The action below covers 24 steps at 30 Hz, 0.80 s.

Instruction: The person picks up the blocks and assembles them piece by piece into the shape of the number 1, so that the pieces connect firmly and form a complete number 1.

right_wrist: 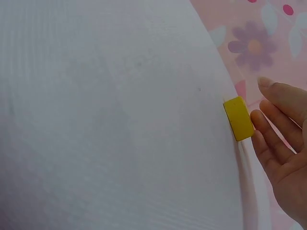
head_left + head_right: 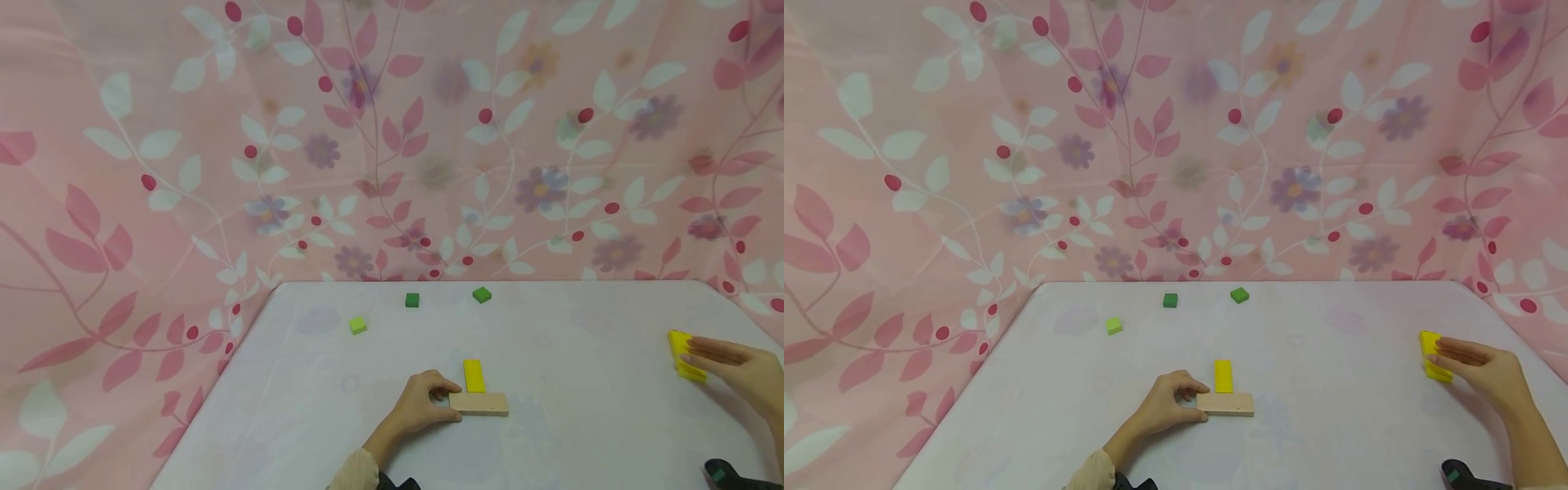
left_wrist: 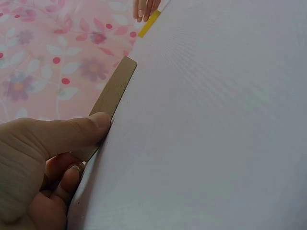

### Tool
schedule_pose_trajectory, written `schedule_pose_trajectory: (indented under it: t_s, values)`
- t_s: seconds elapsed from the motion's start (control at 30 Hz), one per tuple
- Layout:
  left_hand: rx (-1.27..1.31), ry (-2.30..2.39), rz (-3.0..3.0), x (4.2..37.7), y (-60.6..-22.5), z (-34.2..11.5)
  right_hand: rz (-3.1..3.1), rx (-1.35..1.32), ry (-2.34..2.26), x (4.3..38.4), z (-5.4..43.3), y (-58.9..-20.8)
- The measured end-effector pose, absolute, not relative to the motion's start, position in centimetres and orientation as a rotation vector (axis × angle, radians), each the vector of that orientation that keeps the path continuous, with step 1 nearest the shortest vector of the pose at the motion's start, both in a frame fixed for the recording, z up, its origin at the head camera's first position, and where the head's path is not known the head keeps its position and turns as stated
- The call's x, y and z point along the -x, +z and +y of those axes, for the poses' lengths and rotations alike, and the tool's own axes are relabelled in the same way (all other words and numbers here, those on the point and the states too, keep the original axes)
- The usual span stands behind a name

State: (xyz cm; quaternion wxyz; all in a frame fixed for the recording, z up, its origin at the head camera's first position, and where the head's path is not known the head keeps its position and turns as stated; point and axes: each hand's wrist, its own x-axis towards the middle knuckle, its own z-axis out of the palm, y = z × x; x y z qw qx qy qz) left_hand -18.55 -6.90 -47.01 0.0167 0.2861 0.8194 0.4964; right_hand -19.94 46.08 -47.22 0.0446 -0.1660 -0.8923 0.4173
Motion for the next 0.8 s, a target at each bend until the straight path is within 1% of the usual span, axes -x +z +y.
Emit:
schedule_pose_trajectory:
  t_s: [0.17,0.4,0.53,0.8]
  values:
    - [-0.872,1.546,2.541,18.4,-47.0,-6.9,-2.742,0.507,1.257,19.7,46.0,-47.2]
    - [-0.857,1.547,2.541,18.3,-46.9,-7.0,-2.68,0.24,1.264,18.7,45.0,-46.6]
    - [-0.844,1.554,2.534,18.2,-47.0,-7.0,-2.641,0.148,1.278,18.6,44.1,-46.1]
    - [-0.869,1.551,2.546,18.2,-47.2,-6.9,-2.673,0.226,1.066,19.6,43.6,-46.0]
